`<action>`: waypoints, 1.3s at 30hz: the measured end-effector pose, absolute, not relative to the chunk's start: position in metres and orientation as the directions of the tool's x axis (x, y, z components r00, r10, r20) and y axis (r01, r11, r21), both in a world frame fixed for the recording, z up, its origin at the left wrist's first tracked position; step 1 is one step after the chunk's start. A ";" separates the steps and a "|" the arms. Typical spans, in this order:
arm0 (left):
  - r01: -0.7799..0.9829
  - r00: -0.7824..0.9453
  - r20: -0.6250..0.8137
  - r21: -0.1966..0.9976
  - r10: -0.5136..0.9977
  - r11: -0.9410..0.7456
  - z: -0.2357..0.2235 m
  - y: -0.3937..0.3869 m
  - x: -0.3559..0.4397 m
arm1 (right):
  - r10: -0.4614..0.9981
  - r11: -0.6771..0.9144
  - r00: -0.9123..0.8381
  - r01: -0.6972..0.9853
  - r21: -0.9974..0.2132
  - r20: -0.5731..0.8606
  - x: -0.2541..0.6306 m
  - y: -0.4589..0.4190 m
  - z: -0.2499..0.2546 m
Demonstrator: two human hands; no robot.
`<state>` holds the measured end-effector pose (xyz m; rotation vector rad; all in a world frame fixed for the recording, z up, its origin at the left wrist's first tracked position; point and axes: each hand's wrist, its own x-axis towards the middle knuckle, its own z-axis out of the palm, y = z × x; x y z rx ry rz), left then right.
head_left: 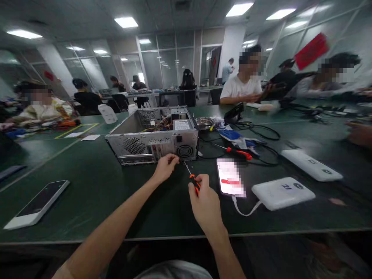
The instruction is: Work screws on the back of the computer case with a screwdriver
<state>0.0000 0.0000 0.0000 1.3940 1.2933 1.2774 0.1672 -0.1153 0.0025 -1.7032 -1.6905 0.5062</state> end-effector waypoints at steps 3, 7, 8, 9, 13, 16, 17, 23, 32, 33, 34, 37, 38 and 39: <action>-0.030 -0.003 0.023 0.999 1.000 -0.023 0.000 -0.001 0.001 | 0.972 0.112 0.078 0.672 -0.732 0.220 0.166 -0.119 0.001; -0.227 0.100 -0.089 0.968 0.991 0.110 0.004 -0.003 0.000 | 0.965 0.151 0.077 0.617 -0.773 0.250 0.165 -0.119 0.000; -0.258 0.125 -0.107 0.957 0.986 0.137 0.005 -0.004 0.000 | 0.964 0.158 0.075 0.606 -0.780 0.254 0.165 -0.119 0.001; -0.280 0.149 -0.121 0.947 0.981 0.160 0.006 -0.005 -0.001 | 0.964 0.163 0.074 0.597 -0.785 0.257 0.165 -0.119 0.001; -0.344 0.224 -0.163 0.909 0.961 0.234 0.011 -0.007 0.000 | 0.963 0.170 0.071 0.582 -0.795 0.258 0.165 -0.119 0.003; -0.400 0.247 -0.196 0.871 0.949 0.284 0.012 -0.007 0.000 | 0.967 0.165 0.066 0.582 -0.796 0.248 0.166 -0.120 0.003; -0.417 0.248 -0.205 0.860 0.947 0.295 0.012 -0.006 0.000 | 0.967 0.165 0.063 0.582 -0.797 0.246 0.166 -0.120 0.003; -0.447 0.240 -0.210 0.843 0.948 0.300 0.011 -0.006 -0.003 | 0.964 0.190 0.045 0.574 -0.797 0.262 0.166 -0.121 0.002; -0.451 0.255 -0.197 0.841 0.947 0.297 0.009 -0.006 -0.003 | 0.966 0.183 0.044 0.578 -0.795 0.254 0.165 -0.119 0.001; -0.454 0.259 -0.190 0.841 0.947 0.293 0.009 -0.006 -0.004 | 0.967 0.183 0.042 0.578 -0.795 0.253 0.165 -0.119 0.002; -0.458 0.262 -0.183 0.841 0.947 0.289 0.008 -0.005 -0.004 | 0.967 0.184 0.039 0.580 -0.793 0.252 0.164 -0.119 0.002; -0.467 0.271 -0.169 0.838 0.948 0.283 0.008 -0.005 -0.005 | 0.969 0.180 0.035 0.580 -0.795 0.245 0.164 -0.120 0.002; -0.468 0.269 -0.167 0.838 0.949 0.280 0.008 -0.005 -0.006 | 0.969 0.179 0.036 0.578 -0.796 0.243 0.164 -0.120 0.002; -0.468 0.267 -0.166 0.839 0.949 0.278 0.008 -0.005 -0.006 | 0.970 0.177 0.037 0.578 -0.796 0.242 0.165 -0.120 0.003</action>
